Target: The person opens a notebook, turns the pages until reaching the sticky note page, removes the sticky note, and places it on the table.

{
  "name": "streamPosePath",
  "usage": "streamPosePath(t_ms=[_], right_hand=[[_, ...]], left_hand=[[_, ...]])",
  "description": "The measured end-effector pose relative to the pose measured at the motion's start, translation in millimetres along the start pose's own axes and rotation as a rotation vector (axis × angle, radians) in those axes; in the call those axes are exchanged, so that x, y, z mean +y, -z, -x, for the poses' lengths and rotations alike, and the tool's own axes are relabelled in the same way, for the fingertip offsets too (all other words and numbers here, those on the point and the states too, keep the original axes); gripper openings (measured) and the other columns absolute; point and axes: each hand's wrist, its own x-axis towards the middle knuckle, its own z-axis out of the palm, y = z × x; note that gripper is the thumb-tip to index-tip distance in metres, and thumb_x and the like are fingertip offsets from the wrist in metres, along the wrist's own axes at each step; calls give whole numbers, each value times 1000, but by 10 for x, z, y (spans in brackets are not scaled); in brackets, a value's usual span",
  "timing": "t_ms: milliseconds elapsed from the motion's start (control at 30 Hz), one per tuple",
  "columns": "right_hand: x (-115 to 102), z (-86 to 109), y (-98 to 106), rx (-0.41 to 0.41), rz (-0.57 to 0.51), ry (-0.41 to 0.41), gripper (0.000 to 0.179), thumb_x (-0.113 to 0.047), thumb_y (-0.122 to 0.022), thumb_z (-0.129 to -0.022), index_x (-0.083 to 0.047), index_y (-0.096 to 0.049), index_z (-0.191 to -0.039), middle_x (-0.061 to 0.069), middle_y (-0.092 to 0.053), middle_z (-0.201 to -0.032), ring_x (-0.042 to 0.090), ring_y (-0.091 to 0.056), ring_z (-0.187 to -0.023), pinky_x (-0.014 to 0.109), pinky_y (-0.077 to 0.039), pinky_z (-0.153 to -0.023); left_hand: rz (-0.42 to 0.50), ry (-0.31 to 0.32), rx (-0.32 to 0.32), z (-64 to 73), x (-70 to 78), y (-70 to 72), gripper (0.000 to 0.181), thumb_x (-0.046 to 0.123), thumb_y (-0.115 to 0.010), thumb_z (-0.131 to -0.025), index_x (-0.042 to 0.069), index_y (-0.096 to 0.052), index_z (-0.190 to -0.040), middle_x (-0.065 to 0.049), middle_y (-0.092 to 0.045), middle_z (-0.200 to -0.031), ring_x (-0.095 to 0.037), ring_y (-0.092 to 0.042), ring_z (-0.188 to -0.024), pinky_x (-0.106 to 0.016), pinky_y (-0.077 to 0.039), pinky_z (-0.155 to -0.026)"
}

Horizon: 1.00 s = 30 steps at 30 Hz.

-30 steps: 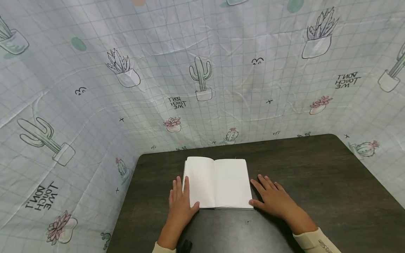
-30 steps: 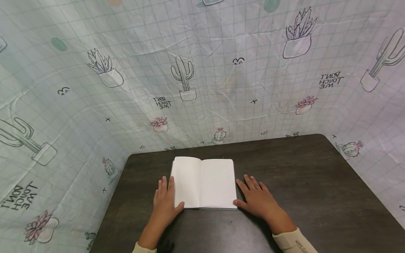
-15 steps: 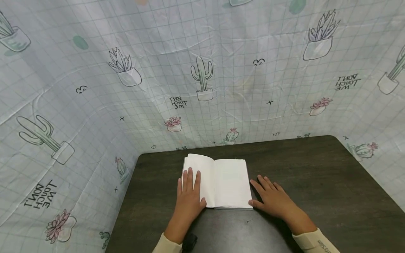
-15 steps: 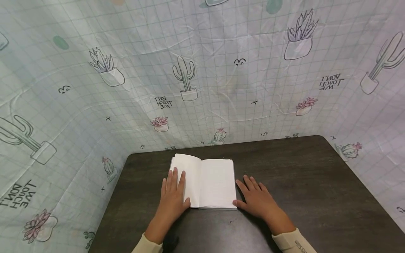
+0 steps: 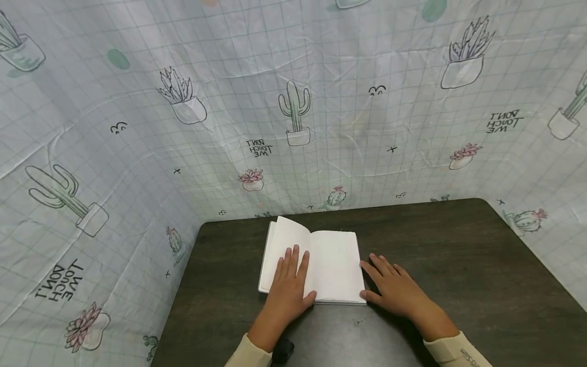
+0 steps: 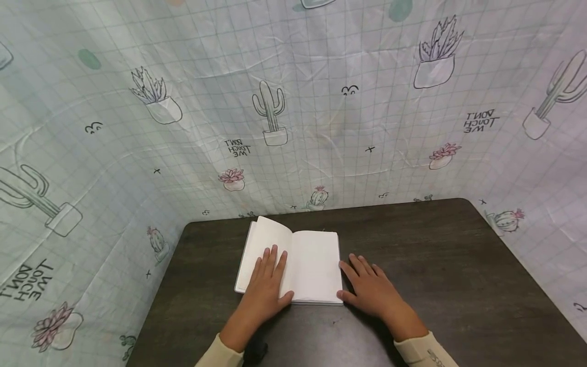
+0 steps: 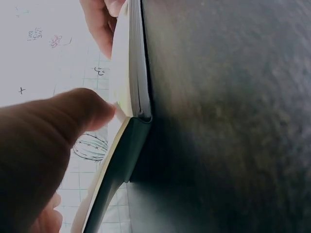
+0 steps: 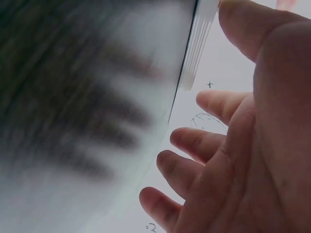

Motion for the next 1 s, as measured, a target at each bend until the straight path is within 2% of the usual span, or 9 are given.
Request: streamPosePath(t_ms=[233,433,633,800,1000], right_hand=[[-33,-12,-1,19,6,11,78,-62,-61,-105,-13,-47,-164,23,-41,-169,49,-38,-156,74,-35,-117],[-34,-5,-6,19,13,18,79,-59,-65,-103,-12,-47,-164,25,-41,-169,50,-39,-155,74,-36,-116],[-7,-8,-29,4,12,8,82,-62,-63,-104,-11,-46,-165,25,-39,-170,50,-37,-156,75,-35,-116],[4,-7,-38,-4,6,-4,83,-63,-63,-103,-11,-45,-165,25,-38,-170,51,-36,-156,75,-34,-117],[5,-3,-40,-1,6,-6,83,-63,-64,-103,-11,-46,-165,26,-39,-170,51,-37,-155,75,-35,-116]], left_hand=[[8,-24,-30,7,3,-30,99,54,-72,-100,12,-22,-174,-18,-11,-181,-37,-13,-167,-54,-21,-133],[49,-14,-102,28,-10,-46,97,58,-66,-103,15,-18,-175,-15,-6,-182,-35,-7,-168,-55,-17,-133],[96,5,-170,51,-57,-82,94,64,-57,-106,18,-13,-176,-13,-2,-182,-32,-3,-169,-57,-14,-133],[173,20,-217,69,-97,-135,91,68,-47,-108,18,-13,-176,-12,0,-183,-31,0,-169,-59,-11,-133],[326,56,-284,79,-108,-159,90,70,-41,-108,17,-13,-176,-12,-1,-183,-34,1,-169,-65,-7,-132]])
